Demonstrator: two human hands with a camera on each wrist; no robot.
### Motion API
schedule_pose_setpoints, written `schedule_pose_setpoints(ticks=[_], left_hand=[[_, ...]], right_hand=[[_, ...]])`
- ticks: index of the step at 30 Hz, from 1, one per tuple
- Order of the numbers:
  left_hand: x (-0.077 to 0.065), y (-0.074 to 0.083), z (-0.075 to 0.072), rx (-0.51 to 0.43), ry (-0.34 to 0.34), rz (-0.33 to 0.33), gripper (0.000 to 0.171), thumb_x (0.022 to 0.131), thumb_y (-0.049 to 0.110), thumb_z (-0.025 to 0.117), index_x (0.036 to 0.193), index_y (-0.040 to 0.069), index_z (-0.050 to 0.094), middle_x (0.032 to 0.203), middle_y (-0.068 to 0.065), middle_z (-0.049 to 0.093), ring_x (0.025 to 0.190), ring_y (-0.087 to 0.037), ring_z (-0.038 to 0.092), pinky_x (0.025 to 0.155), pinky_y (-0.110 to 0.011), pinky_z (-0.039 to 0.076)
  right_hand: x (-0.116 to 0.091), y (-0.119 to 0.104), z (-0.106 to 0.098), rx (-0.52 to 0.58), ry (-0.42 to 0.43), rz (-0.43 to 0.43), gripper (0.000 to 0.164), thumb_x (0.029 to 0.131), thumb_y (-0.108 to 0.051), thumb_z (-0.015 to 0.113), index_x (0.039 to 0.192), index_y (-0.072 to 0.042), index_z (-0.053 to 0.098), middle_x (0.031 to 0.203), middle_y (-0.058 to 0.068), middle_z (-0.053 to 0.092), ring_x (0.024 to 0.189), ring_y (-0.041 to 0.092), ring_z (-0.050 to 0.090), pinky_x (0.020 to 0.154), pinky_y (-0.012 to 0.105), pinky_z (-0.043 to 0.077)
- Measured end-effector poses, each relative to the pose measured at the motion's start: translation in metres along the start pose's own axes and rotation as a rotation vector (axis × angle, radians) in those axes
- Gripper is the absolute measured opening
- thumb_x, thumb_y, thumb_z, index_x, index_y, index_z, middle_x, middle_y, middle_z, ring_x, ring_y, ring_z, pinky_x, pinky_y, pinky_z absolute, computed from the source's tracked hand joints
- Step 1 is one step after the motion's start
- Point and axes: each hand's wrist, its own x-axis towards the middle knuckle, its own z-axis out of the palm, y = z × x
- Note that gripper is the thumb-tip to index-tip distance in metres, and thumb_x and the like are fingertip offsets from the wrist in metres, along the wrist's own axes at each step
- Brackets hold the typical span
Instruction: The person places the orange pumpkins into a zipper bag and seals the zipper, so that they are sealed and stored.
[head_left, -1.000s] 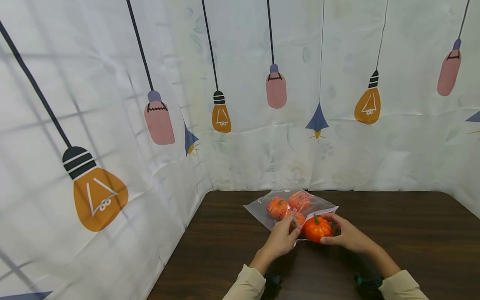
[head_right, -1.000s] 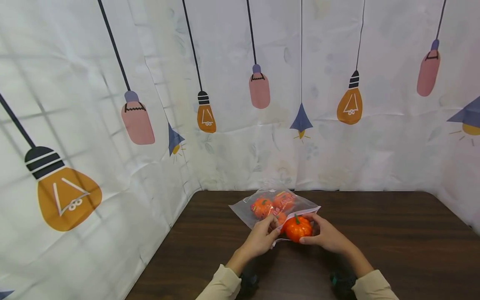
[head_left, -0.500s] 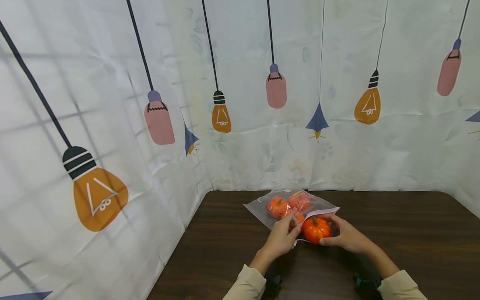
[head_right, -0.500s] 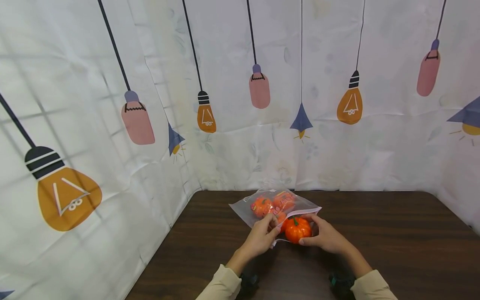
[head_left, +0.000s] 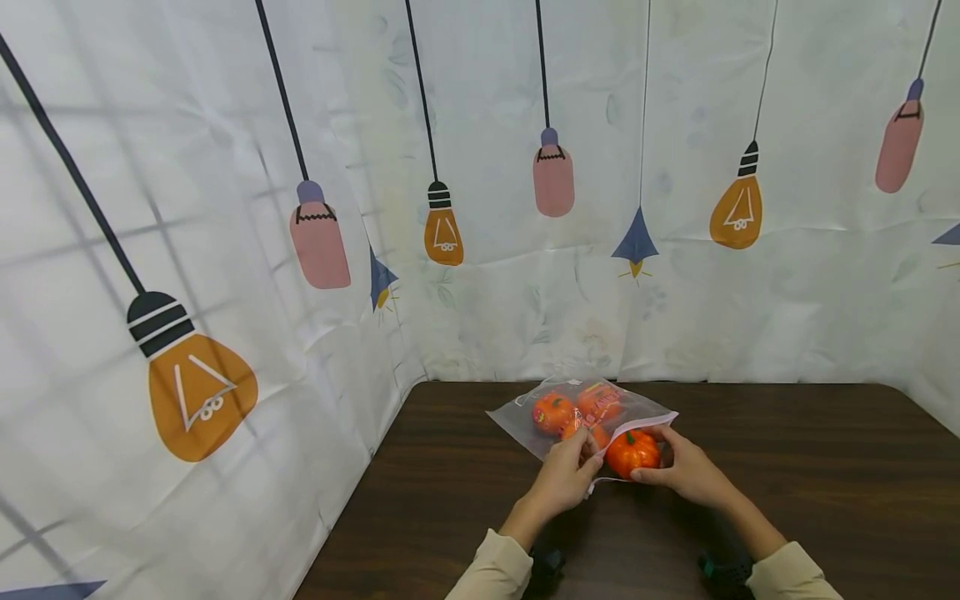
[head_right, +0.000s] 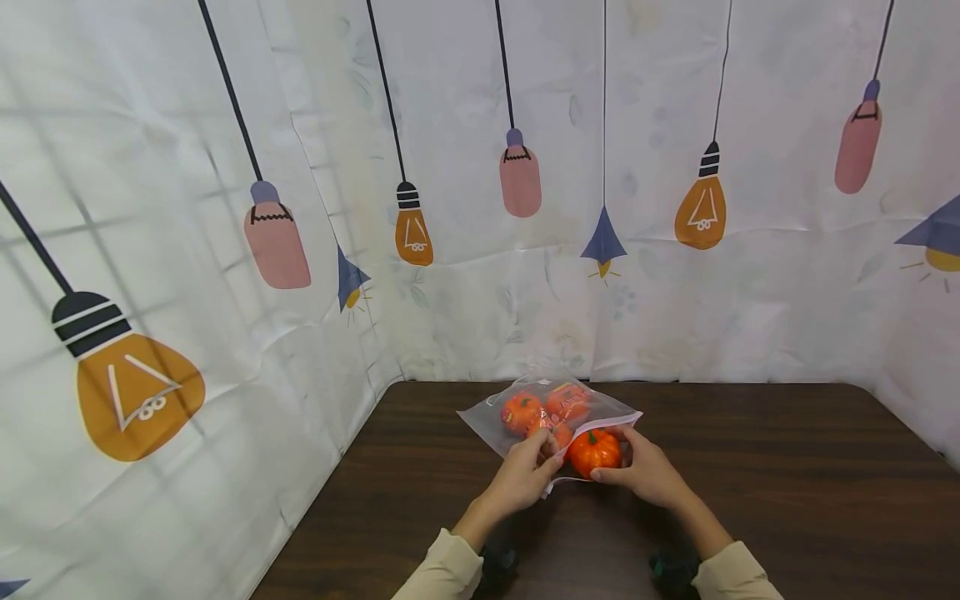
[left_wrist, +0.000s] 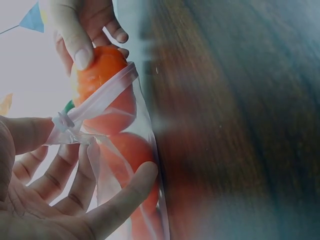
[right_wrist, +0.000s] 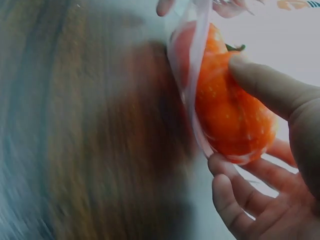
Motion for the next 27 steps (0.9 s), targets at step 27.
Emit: schedule_pose_setpoints(ticks=[27], left_hand=[[0.000, -0.001, 0.003, -0.024, -0.017, -0.006, 0.007, 0.101, 0.012, 0.062, 0.097, 0.011, 0.056, 0.074, 0.004, 0.054, 0.058, 0.003, 0.047, 0.057, -0.017, 0.043]], right_hand=[[0.005, -0.015, 0.021, -0.026, 0.223, 0.130, 0.060, 0.083, -0.028, 0.085, 0.119, 0.005, 0.051, 0.103, 0.019, 0.059, 0.086, 0.022, 0.061, 0.067, 0.029, 0.050]])
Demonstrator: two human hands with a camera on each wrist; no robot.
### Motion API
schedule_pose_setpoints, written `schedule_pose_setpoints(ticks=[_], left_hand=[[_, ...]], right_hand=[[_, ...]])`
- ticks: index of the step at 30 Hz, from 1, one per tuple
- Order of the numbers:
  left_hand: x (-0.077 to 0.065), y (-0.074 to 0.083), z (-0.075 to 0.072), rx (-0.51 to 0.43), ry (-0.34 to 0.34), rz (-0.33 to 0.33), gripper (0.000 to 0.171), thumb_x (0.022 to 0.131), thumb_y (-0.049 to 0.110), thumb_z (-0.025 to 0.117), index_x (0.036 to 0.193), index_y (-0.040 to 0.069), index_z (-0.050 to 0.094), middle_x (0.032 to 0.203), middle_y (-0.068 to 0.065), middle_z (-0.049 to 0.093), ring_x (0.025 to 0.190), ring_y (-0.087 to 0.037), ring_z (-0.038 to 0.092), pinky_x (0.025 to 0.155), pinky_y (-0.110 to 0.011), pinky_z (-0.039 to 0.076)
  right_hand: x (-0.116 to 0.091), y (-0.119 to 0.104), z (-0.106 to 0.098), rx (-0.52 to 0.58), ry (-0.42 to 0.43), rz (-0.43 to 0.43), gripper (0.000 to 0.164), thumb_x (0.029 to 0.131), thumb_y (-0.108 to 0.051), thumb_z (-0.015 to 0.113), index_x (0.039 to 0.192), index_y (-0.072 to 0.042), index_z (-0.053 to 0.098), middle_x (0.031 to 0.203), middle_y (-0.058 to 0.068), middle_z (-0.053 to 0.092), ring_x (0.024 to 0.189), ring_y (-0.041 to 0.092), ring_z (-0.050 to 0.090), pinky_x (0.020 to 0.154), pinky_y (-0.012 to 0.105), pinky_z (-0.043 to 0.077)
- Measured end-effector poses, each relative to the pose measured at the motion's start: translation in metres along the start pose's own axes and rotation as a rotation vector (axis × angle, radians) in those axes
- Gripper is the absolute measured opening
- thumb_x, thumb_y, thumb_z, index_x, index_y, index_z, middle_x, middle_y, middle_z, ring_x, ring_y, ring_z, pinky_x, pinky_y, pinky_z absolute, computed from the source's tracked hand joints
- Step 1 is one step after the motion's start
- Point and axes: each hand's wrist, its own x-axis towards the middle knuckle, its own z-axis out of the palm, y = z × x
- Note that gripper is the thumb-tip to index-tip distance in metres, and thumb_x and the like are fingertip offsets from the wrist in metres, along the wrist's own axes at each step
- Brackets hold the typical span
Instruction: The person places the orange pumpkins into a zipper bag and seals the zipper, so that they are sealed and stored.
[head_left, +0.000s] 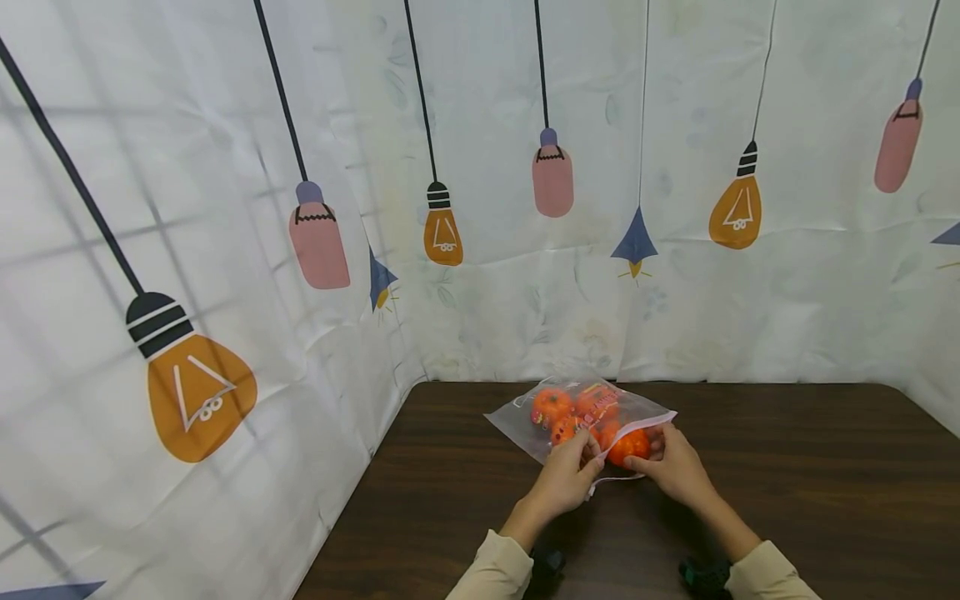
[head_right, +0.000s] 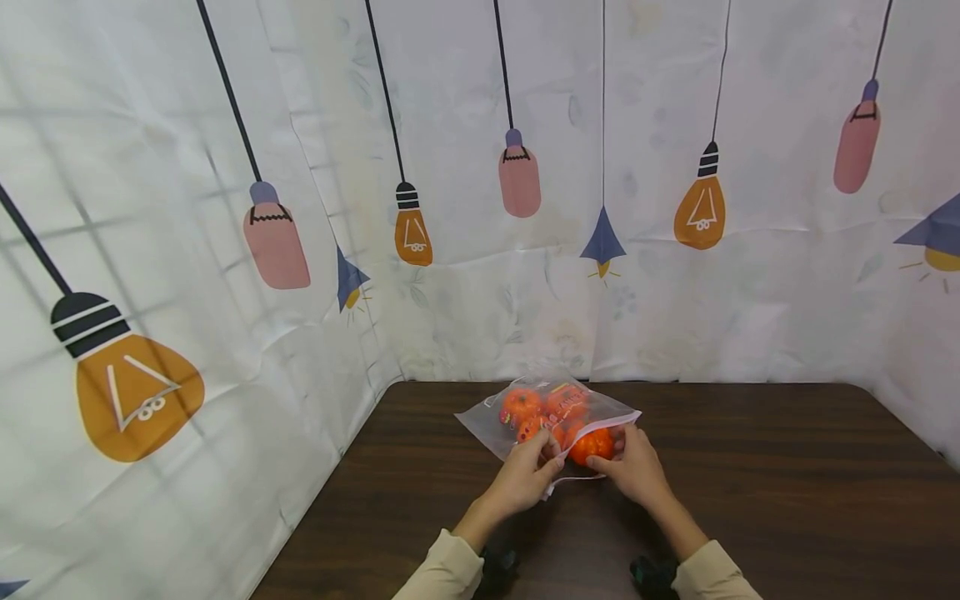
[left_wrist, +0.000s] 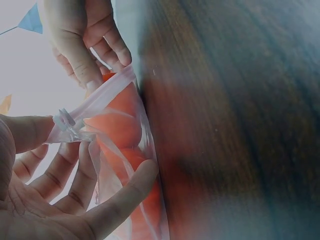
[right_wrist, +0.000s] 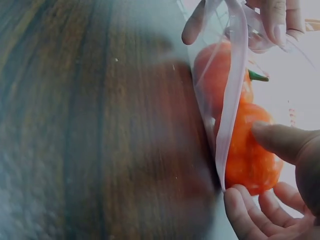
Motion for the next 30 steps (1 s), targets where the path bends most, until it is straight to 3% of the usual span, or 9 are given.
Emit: schedule_pose_setpoints(ticks=[7, 11, 23, 30], left_hand=[[-0.0011, -0.0004, 0.0018, -0.037, -0.006, -0.018, 0.008, 0.101, 0.012, 0.061, 0.096, 0.012, 0.056, 0.073, 0.003, 0.053, 0.051, 0.001, 0.047, 0.051, -0.019, 0.044], [-0.0024, -0.0007, 0.0031, -0.073, -0.016, -0.027, 0.008, 0.102, 0.012, 0.060, 0.096, 0.011, 0.056, 0.070, 0.002, 0.053, 0.046, 0.000, 0.048, 0.045, -0.019, 0.045], [-0.0021, -0.0014, 0.0036, -0.048, -0.007, -0.008, 0.007, 0.102, 0.010, 0.060, 0.097, 0.011, 0.055, 0.075, 0.003, 0.054, 0.049, 0.002, 0.047, 0.048, -0.017, 0.045], [-0.0015, -0.0002, 0.0035, -0.021, -0.002, 0.022, 0.007, 0.100, 0.007, 0.061, 0.096, 0.010, 0.056, 0.072, 0.003, 0.053, 0.054, 0.004, 0.046, 0.051, -0.016, 0.045]], right_hand=[[-0.0024, -0.0010, 0.0021, -0.026, 0.003, 0.026, 0.034, 0.087, -0.019, 0.078, 0.105, -0.002, 0.054, 0.093, 0.011, 0.063, 0.079, 0.018, 0.058, 0.065, 0.029, 0.046], [-0.0027, -0.0023, 0.0032, -0.006, -0.007, 0.017, 0.030, 0.088, -0.017, 0.078, 0.104, -0.001, 0.060, 0.094, 0.010, 0.067, 0.079, 0.016, 0.060, 0.064, 0.028, 0.048], [-0.0011, -0.0019, 0.0060, 0.093, -0.104, -0.003, 0.045, 0.092, -0.012, 0.074, 0.131, 0.003, 0.056, 0.107, 0.019, 0.071, 0.081, 0.019, 0.070, 0.061, 0.032, 0.053], [-0.0002, 0.0001, 0.0056, 0.156, -0.194, -0.010, 0.058, 0.096, -0.016, 0.070, 0.145, 0.003, 0.046, 0.094, 0.013, 0.073, 0.073, 0.020, 0.067, 0.061, 0.033, 0.052]])
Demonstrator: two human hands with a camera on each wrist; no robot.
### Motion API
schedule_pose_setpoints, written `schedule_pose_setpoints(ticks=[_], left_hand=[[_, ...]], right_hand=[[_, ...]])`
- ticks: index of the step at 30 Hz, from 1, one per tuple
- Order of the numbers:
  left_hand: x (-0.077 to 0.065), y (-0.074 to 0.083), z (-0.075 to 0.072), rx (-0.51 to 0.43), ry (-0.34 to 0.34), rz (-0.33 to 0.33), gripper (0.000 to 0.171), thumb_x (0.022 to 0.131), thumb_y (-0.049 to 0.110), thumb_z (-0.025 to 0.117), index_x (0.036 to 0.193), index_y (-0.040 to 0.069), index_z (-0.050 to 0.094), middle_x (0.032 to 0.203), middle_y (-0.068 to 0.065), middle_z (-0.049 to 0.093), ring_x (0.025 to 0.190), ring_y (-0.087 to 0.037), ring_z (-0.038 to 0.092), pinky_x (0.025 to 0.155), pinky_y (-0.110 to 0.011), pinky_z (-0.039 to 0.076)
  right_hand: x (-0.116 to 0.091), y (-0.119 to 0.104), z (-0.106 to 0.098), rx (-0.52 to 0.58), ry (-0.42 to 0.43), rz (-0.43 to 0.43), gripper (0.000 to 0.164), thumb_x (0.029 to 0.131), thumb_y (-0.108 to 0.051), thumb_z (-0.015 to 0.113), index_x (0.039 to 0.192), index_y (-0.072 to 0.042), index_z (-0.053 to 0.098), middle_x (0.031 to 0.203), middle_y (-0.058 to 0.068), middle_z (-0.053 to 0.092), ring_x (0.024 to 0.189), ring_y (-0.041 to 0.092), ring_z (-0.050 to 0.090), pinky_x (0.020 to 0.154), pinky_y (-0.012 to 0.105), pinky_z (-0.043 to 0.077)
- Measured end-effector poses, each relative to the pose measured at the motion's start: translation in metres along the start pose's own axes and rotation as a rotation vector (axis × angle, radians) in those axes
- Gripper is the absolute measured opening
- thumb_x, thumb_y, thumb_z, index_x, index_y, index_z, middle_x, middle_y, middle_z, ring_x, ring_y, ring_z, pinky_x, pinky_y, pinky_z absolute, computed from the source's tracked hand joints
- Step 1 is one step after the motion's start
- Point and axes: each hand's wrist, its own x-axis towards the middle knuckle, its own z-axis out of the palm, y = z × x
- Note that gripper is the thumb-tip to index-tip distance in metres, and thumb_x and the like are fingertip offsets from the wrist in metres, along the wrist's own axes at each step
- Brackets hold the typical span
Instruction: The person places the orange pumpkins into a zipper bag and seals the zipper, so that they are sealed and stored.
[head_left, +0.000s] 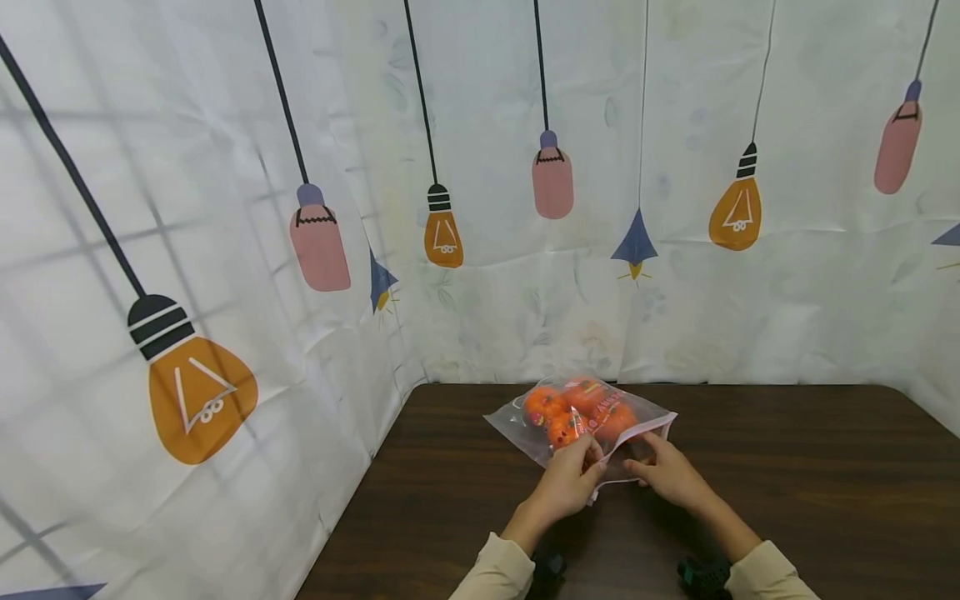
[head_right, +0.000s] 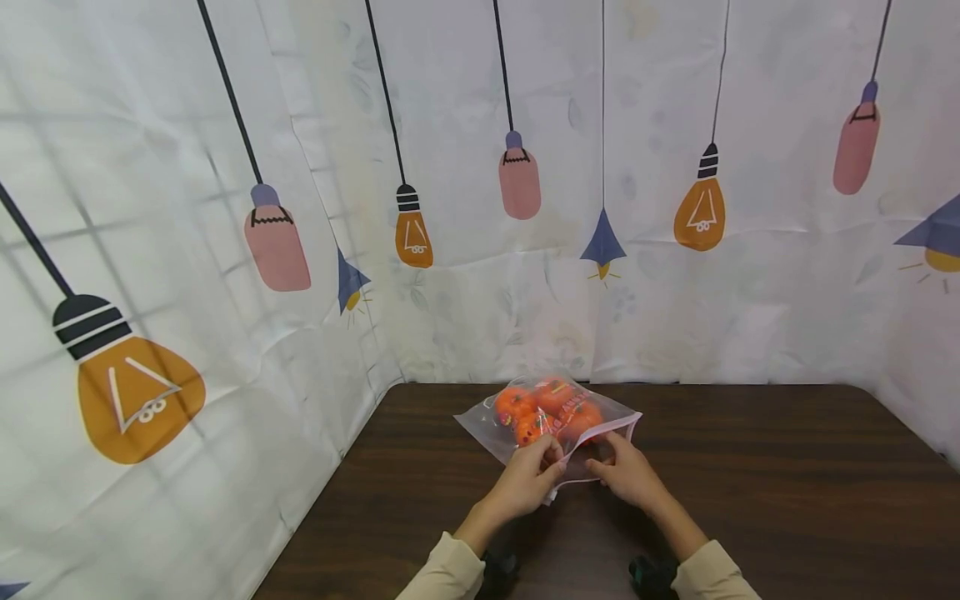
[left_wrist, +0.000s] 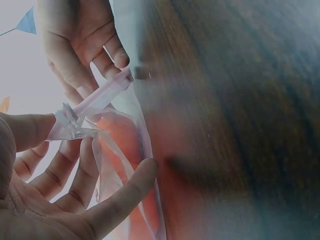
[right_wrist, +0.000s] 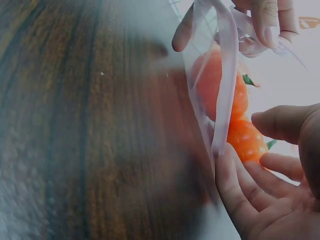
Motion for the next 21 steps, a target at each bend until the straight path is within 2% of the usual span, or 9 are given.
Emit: schedule_pose_setpoints(ticks=[7, 15, 17, 21], left_hand=[[0.000, 0.001, 0.002, -0.041, -0.027, -0.007, 0.006, 0.101, 0.009, 0.061, 0.097, 0.010, 0.056, 0.072, 0.002, 0.054, 0.049, 0.003, 0.048, 0.047, -0.017, 0.046], [0.000, 0.003, 0.002, -0.040, -0.037, -0.017, 0.007, 0.100, 0.012, 0.065, 0.098, 0.010, 0.058, 0.074, 0.003, 0.059, 0.052, 0.004, 0.049, 0.051, -0.017, 0.047], [0.000, 0.003, 0.002, -0.040, -0.038, -0.015, 0.006, 0.100, 0.013, 0.064, 0.098, 0.009, 0.059, 0.076, 0.002, 0.061, 0.054, 0.004, 0.050, 0.053, -0.016, 0.048], [0.000, 0.004, 0.002, 0.016, -0.024, 0.026, 0.004, 0.100, 0.013, 0.063, 0.099, 0.010, 0.062, 0.084, -0.001, 0.066, 0.065, 0.006, 0.051, 0.062, -0.014, 0.048]], right_hand=[[0.000, 0.000, -0.005, 0.034, 0.038, -0.021, 0.041, 0.097, -0.016, 0.068, 0.128, 0.009, 0.056, 0.092, 0.015, 0.075, 0.072, 0.018, 0.067, 0.061, 0.029, 0.054], [0.001, -0.005, -0.015, 0.005, 0.185, 0.026, 0.023, 0.098, -0.023, 0.067, 0.104, 0.000, 0.066, 0.093, 0.013, 0.072, 0.078, 0.015, 0.065, 0.064, 0.026, 0.051], [0.001, -0.006, -0.018, 0.028, 0.224, 0.047, 0.023, 0.099, -0.024, 0.066, 0.103, -0.001, 0.065, 0.093, 0.013, 0.072, 0.077, 0.015, 0.066, 0.064, 0.025, 0.051], [0.000, -0.007, -0.022, 0.093, 0.282, 0.080, 0.024, 0.100, -0.021, 0.063, 0.110, 0.000, 0.058, 0.097, 0.013, 0.072, 0.075, 0.014, 0.070, 0.067, 0.025, 0.054]])
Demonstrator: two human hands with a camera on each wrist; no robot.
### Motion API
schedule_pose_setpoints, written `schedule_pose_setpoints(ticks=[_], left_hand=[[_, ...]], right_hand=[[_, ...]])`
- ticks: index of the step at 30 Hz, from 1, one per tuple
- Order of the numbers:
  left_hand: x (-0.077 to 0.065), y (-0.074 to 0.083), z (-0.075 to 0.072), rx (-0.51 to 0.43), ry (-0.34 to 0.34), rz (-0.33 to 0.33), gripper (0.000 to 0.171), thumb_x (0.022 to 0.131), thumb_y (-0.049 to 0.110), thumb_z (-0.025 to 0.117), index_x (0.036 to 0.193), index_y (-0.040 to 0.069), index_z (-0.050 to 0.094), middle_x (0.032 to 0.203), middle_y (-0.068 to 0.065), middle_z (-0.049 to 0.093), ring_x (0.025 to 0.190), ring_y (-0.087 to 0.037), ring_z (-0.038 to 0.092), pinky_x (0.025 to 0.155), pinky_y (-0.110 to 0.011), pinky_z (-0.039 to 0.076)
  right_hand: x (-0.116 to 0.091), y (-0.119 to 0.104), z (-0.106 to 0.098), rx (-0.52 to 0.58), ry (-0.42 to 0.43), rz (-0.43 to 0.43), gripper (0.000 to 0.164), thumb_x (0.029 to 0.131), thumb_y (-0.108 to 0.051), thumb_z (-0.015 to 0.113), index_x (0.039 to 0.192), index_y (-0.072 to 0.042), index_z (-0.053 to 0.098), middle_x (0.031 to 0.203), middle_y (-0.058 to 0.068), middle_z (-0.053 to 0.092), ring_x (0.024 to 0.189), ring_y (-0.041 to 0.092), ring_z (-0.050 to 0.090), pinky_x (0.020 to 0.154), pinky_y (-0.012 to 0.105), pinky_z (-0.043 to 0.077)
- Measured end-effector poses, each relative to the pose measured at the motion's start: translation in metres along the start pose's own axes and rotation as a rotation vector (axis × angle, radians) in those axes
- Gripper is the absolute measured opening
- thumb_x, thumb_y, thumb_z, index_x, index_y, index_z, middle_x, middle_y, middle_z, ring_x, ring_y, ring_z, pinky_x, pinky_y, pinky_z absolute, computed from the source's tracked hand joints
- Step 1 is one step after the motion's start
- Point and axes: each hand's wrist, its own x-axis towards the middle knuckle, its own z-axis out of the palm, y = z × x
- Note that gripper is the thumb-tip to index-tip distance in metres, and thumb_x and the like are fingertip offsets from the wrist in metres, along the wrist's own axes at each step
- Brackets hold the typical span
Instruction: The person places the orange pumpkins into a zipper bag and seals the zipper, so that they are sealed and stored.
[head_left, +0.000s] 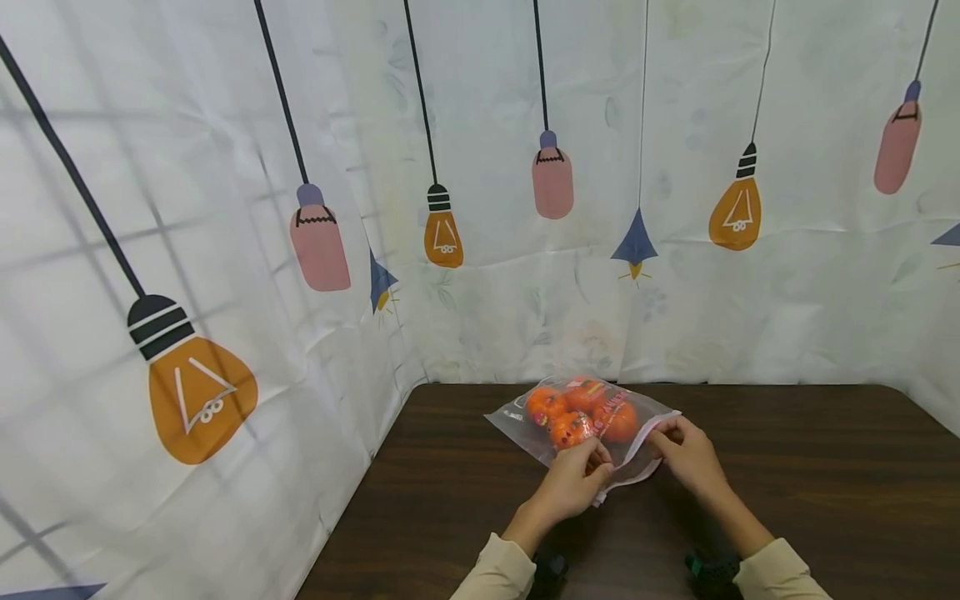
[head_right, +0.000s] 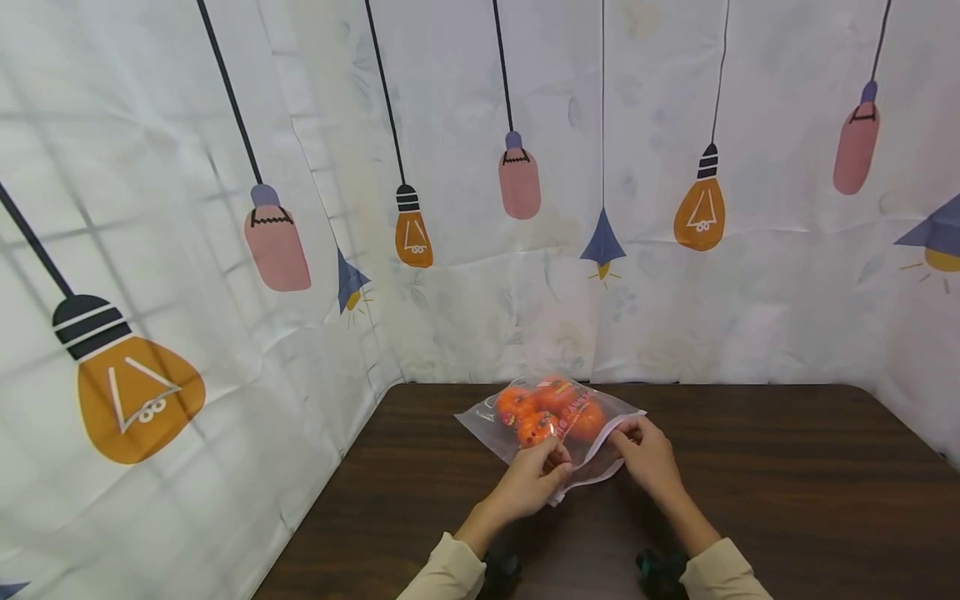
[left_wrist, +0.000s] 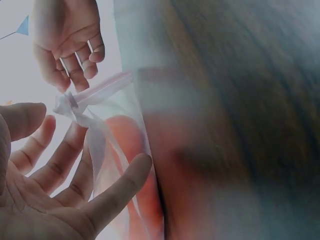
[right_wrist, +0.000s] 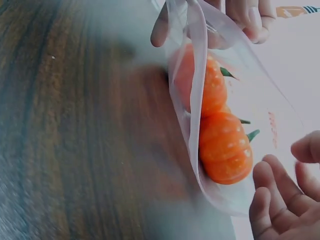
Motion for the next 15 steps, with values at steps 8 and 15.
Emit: schedule_pose_setpoints(ticks=[8, 15], left_hand=[[0.0006, 0.0059, 0.0008, 0.004, -0.025, 0.026, 0.004, 0.100, 0.012, 0.063, 0.103, 0.009, 0.064, 0.094, -0.002, 0.069, 0.083, 0.005, 0.058, 0.075, -0.014, 0.050], [0.0016, 0.0055, 0.0036, -0.001, -0.053, 0.052, 0.013, 0.097, 0.003, 0.056, 0.106, 0.009, 0.063, 0.101, -0.005, 0.072, 0.089, 0.003, 0.062, 0.080, -0.015, 0.052]], right_hand=[[0.0020, -0.0003, -0.0071, 0.076, 0.033, -0.065, 0.025, 0.101, -0.012, 0.059, 0.120, 0.003, 0.053, 0.096, 0.017, 0.074, 0.069, 0.011, 0.069, 0.065, 0.030, 0.056], [0.0038, -0.0006, -0.0100, 0.086, -0.035, -0.151, 0.029, 0.104, -0.016, 0.058, 0.123, 0.005, 0.060, 0.090, 0.017, 0.072, 0.069, 0.011, 0.065, 0.065, 0.032, 0.056]])
